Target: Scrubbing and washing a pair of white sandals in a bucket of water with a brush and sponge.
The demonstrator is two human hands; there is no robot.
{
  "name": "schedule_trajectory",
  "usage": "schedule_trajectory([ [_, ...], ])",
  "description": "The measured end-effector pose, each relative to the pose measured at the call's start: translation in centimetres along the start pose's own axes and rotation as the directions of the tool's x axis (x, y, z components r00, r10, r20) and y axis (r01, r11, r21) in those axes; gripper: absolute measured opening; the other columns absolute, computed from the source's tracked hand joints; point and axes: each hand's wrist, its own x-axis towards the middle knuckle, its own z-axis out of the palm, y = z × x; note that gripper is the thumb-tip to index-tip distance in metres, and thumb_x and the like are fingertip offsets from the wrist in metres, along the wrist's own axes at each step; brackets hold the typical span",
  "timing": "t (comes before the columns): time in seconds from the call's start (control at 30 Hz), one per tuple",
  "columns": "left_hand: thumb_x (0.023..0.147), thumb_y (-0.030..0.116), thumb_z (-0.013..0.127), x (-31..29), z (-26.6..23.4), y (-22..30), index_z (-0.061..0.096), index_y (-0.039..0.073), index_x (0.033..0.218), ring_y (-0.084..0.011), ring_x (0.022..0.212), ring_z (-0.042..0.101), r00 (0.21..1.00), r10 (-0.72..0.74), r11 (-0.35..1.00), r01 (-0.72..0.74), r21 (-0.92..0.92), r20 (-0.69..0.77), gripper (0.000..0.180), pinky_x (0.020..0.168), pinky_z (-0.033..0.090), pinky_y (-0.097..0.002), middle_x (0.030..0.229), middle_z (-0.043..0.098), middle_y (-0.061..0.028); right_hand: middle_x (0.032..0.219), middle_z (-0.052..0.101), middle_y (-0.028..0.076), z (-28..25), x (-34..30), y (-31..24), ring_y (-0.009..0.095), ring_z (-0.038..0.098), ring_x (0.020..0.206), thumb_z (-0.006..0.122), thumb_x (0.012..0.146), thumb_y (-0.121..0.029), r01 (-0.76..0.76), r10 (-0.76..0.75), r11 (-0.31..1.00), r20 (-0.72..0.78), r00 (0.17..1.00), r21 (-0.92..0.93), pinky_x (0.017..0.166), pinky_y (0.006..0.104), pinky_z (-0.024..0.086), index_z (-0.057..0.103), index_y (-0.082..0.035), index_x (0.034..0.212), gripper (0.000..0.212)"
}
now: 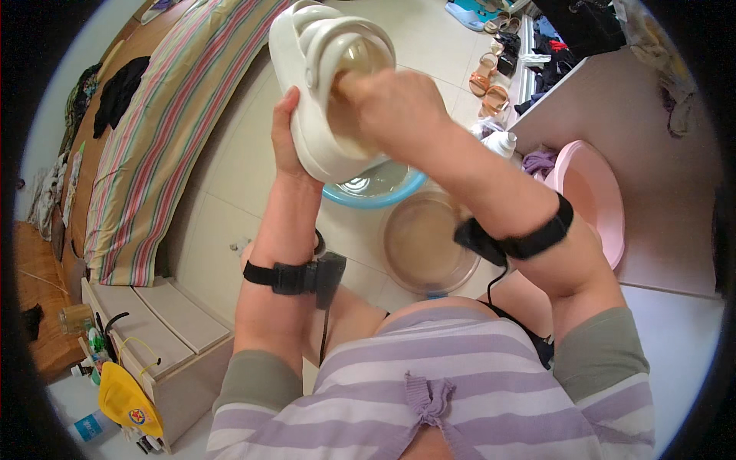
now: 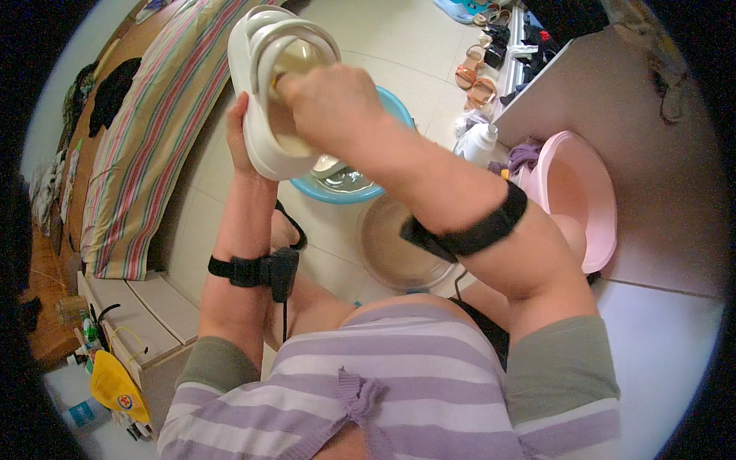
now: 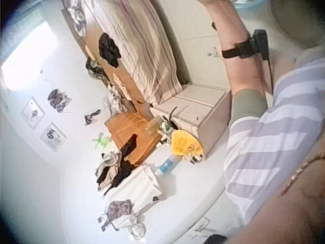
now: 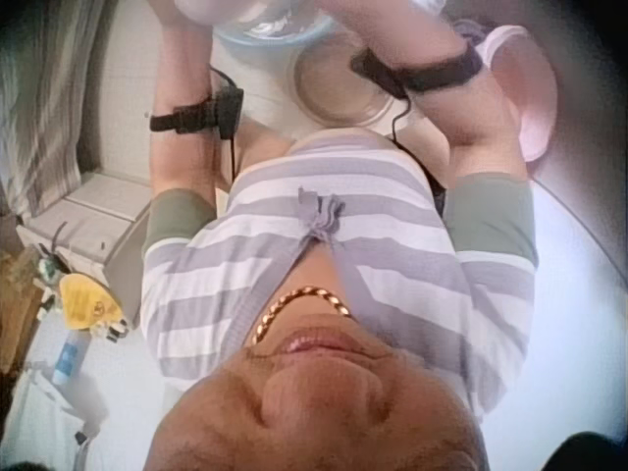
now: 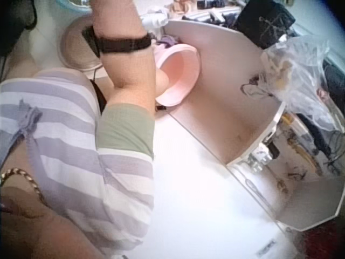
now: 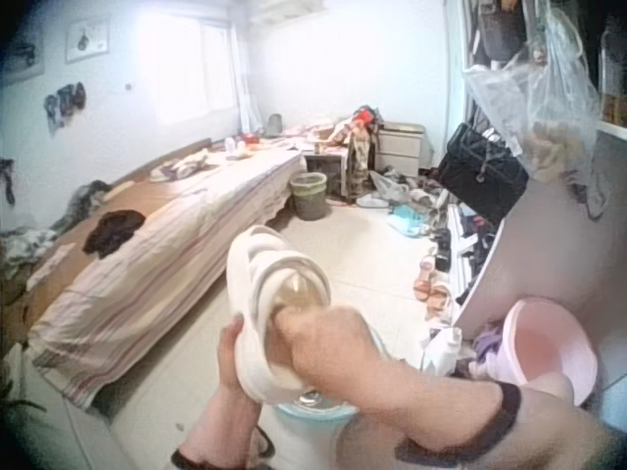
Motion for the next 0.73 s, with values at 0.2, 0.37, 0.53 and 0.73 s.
schedule_trajectory([
  [0.2,0.088,0.040,0.050,-1.0,-1.4,2.3,0.041,0.003,0.134,-0.0293,0.112,0.056,0.999,0.030,0.999,-0.029,0.019,-0.044,0.060,0.095,0.048,-0.0423,0.126,0.054,-0.0169,0.071,0.065,0.017,-1.8,-4.0,-1.3,0.034,0.064,0.065,0.053,0.079,-0.010,0.124,-0.169,0.968,0.202,0.965,0.219,0.058,0.0439,0.050,0.064,-0.008,0.084,0.012],
  [0.37,0.083,0.058,0.048,-0.5,-1.7,2.0,0.033,0.010,0.142,-0.0368,0.125,0.044,0.996,0.080,0.997,-0.079,-0.024,0.048,0.078,0.101,0.038,-0.0542,0.141,0.039,-0.0217,0.066,0.063,0.006,-5.2,-3.9,1.3,0.009,0.053,0.053,0.059,0.091,-0.025,-0.388,0.192,0.513,0.338,0.921,0.766,0.050,0.0242,0.044,0.056,-0.004,0.124,0.039],
  [0.53,0.077,0.066,0.050,-0.5,-0.8,1.6,0.025,0.012,0.147,-0.0399,0.134,0.033,0.988,0.019,0.999,-0.013,-0.043,0.153,0.092,0.107,0.030,-0.0571,0.146,0.030,-0.0241,0.066,0.061,0.004,-4.2,-3.8,2.4,0.004,0.045,0.042,0.055,0.095,-0.029,-0.430,0.360,0.113,0.366,0.858,0.896,0.040,0.0169,0.035,0.055,-0.003,0.118,0.035],
  [0.73,0.078,0.065,0.047,-0.5,-0.1,1.1,0.023,0.015,0.148,-0.0416,0.134,0.032,0.987,-0.009,1.000,0.008,0.007,0.160,0.090,0.108,0.027,-0.0593,0.148,0.027,-0.0243,0.064,0.060,0.006,-4.9,-3.2,1.8,0.005,0.043,0.041,0.054,0.096,-0.032,-0.393,0.320,0.087,0.348,0.881,0.915,0.039,0.0166,0.033,0.055,-0.006,0.116,0.033],
])
